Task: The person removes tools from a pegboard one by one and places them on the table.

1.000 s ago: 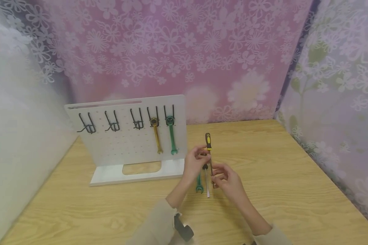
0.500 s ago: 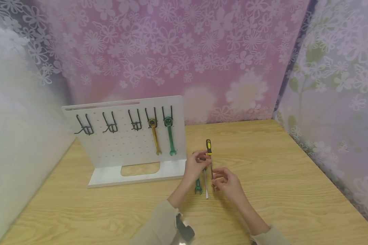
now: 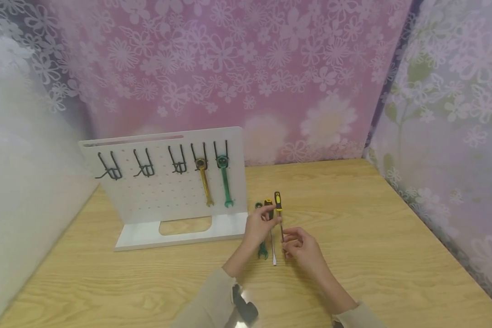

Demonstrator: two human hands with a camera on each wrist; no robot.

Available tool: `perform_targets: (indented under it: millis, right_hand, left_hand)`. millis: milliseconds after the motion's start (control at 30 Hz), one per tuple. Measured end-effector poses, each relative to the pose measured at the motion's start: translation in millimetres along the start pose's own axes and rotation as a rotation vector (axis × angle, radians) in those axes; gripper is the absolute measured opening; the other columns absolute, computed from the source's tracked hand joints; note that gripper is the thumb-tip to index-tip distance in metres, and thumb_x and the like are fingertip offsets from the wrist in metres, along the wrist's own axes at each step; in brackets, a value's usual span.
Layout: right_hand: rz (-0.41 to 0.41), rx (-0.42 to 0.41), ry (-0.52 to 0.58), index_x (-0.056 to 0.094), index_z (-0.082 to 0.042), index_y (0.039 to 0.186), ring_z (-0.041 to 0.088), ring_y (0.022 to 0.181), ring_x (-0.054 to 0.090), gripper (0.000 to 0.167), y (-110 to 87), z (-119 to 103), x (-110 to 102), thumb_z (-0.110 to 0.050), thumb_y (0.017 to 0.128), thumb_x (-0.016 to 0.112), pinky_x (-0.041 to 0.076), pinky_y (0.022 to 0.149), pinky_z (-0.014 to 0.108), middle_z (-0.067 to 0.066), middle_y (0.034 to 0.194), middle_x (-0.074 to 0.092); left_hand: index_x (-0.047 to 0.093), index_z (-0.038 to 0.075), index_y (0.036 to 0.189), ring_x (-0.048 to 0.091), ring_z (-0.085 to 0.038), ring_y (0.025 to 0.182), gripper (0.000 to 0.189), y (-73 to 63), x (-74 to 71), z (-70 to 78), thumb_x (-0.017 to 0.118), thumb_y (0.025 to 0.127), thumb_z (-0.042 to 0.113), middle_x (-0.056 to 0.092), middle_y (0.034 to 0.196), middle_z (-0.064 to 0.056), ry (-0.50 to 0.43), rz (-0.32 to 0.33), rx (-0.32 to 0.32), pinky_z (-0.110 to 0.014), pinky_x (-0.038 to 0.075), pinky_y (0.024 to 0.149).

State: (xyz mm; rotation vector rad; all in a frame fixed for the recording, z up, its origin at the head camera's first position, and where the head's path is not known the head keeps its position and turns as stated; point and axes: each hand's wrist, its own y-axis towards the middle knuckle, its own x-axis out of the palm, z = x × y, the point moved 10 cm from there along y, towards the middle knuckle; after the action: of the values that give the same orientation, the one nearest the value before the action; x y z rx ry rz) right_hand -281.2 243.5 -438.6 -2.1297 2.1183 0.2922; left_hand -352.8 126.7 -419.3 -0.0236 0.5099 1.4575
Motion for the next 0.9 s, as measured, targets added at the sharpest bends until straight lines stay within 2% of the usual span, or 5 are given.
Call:
perform_targets:
  millis: [467, 733, 900]
  right_hand:
    - [0.014, 0.057, 0.009, 0.048, 0.015, 0.117, 0.018, 0.072, 0.059, 0.032, 1.0, 11, 1, 0.009, 0.086, 0.055, 0.052, 0.058, 0.027, 0.019, 0.093, 0.058]
    - [-0.001, 0.077, 0.014, 0.047, 0.015, 0.119, 0.018, 0.073, 0.06, 0.033, 0.7, 15, 3, 0.007, 0.088, 0.055, 0.052, 0.06, 0.027, 0.018, 0.095, 0.059]
    - [-0.017, 0.065, 0.018, 0.047, 0.017, 0.119, 0.018, 0.073, 0.061, 0.033, 0.9, 15, 4, 0.007, 0.088, 0.054, 0.053, 0.061, 0.028, 0.018, 0.094, 0.059]
  left_hand:
    - [0.069, 0.008, 0.108, 0.03, -0.006, 0.048, 0.034, 1.1, 7.0, -6.2, 0.074, 0.079, 0.025, 0.036, 0.064, 0.006, 0.299, -0.025, 0.073, -0.017, 0.024, 0.042]
    - [0.069, 0.011, 0.107, 0.036, -0.006, 0.052, 0.034, 0.3, 9.9, -9.8, 0.073, 0.079, 0.029, 0.055, 0.084, -0.001, 0.409, -0.052, 0.058, -0.018, 0.029, 0.041]
    - [0.069, 0.012, 0.107, 0.04, -0.006, 0.057, 0.034, -0.2, 10.4, -11.4, 0.073, 0.08, 0.031, 0.058, 0.091, -0.002, 0.451, -0.058, 0.058, -0.018, 0.032, 0.044]
